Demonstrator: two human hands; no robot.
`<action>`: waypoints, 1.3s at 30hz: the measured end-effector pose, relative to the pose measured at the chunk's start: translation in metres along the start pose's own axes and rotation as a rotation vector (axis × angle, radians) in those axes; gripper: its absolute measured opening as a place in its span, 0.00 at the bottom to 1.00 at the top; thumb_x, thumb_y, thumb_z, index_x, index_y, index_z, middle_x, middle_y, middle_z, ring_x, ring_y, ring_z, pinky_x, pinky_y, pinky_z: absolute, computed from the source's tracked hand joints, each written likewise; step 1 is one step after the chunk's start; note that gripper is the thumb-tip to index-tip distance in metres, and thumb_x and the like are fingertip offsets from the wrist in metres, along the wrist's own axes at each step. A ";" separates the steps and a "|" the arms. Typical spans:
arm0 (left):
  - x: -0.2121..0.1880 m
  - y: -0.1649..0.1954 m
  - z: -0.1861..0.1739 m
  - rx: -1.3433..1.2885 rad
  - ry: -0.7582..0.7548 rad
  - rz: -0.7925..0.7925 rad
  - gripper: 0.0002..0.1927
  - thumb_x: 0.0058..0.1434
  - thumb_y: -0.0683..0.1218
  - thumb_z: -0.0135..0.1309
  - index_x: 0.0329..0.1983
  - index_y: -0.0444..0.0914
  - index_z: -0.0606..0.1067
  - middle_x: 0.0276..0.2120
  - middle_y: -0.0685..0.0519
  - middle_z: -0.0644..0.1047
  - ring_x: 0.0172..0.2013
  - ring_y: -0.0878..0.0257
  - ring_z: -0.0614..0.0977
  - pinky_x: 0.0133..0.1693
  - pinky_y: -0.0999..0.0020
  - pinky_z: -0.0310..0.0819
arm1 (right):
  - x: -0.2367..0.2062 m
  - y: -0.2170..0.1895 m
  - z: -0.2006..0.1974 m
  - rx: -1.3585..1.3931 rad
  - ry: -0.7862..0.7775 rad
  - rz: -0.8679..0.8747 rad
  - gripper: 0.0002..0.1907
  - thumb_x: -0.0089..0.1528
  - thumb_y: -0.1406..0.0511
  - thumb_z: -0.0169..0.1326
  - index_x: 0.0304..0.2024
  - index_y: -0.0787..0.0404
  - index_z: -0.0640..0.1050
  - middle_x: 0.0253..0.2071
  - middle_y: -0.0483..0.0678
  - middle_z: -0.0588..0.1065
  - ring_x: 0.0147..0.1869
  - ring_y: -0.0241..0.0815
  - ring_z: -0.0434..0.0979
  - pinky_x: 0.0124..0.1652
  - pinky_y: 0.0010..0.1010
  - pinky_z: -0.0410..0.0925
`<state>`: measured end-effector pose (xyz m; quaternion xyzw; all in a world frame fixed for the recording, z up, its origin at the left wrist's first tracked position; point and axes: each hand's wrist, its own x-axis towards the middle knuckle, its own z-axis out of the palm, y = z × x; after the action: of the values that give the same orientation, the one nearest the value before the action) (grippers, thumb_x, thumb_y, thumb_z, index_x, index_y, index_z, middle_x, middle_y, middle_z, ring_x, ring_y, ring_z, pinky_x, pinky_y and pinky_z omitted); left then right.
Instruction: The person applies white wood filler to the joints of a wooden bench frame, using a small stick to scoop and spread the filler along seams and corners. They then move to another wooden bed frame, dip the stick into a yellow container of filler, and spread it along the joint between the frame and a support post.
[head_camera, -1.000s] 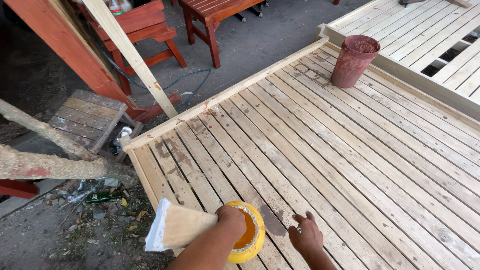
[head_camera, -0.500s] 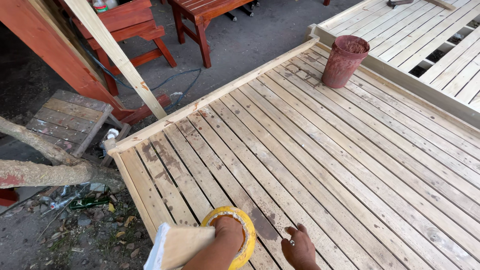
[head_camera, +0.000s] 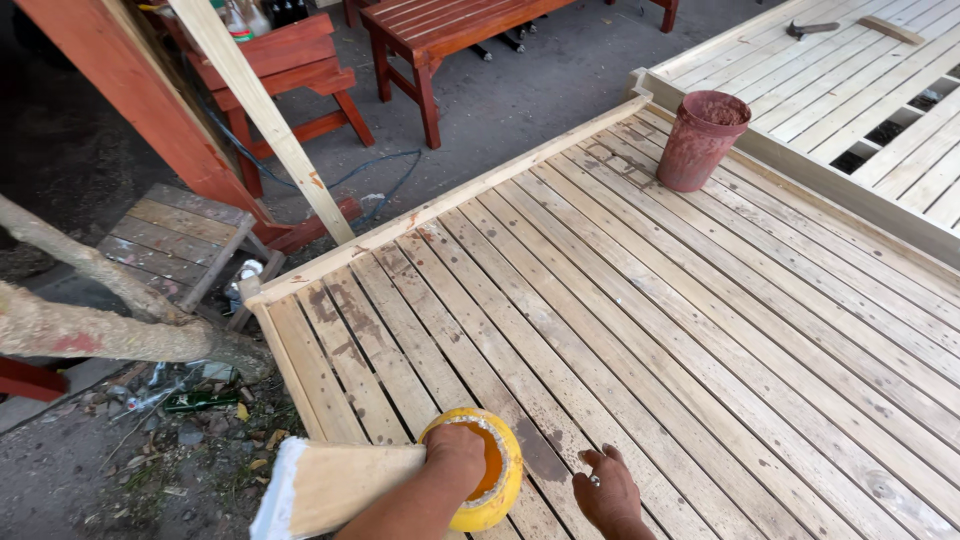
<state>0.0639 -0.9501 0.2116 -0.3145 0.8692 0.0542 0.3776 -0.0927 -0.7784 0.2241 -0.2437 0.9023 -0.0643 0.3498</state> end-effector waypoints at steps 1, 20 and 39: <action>-0.007 -0.004 -0.006 -0.001 0.008 0.003 0.15 0.65 0.48 0.54 0.53 0.42 0.81 0.50 0.50 0.82 0.49 0.54 0.84 0.39 0.50 0.80 | 0.000 -0.001 -0.001 0.002 0.011 -0.007 0.25 0.63 0.62 0.57 0.64 0.45 0.75 0.79 0.46 0.53 0.76 0.44 0.66 0.72 0.38 0.60; -0.188 -0.084 -0.078 -0.185 0.301 0.092 0.16 0.66 0.42 0.45 0.49 0.48 0.82 0.45 0.52 0.81 0.47 0.53 0.83 0.46 0.53 0.79 | 0.044 -0.018 0.029 0.471 0.067 0.035 0.23 0.60 0.67 0.51 0.57 0.55 0.83 0.47 0.56 0.83 0.52 0.49 0.87 0.53 0.36 0.72; -0.265 -0.129 -0.022 -1.004 0.249 -0.060 0.27 0.70 0.47 0.43 0.71 0.64 0.63 0.62 0.53 0.75 0.61 0.56 0.77 0.63 0.63 0.68 | -0.022 -0.072 0.028 1.698 -0.451 0.151 0.09 0.66 0.71 0.38 0.44 0.58 0.70 0.35 0.46 0.73 0.45 0.45 0.75 0.50 0.45 0.69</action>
<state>0.2632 -0.9258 0.4285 -0.4859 0.7650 0.4159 0.0754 -0.0317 -0.8295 0.2367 0.1521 0.4729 -0.6402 0.5860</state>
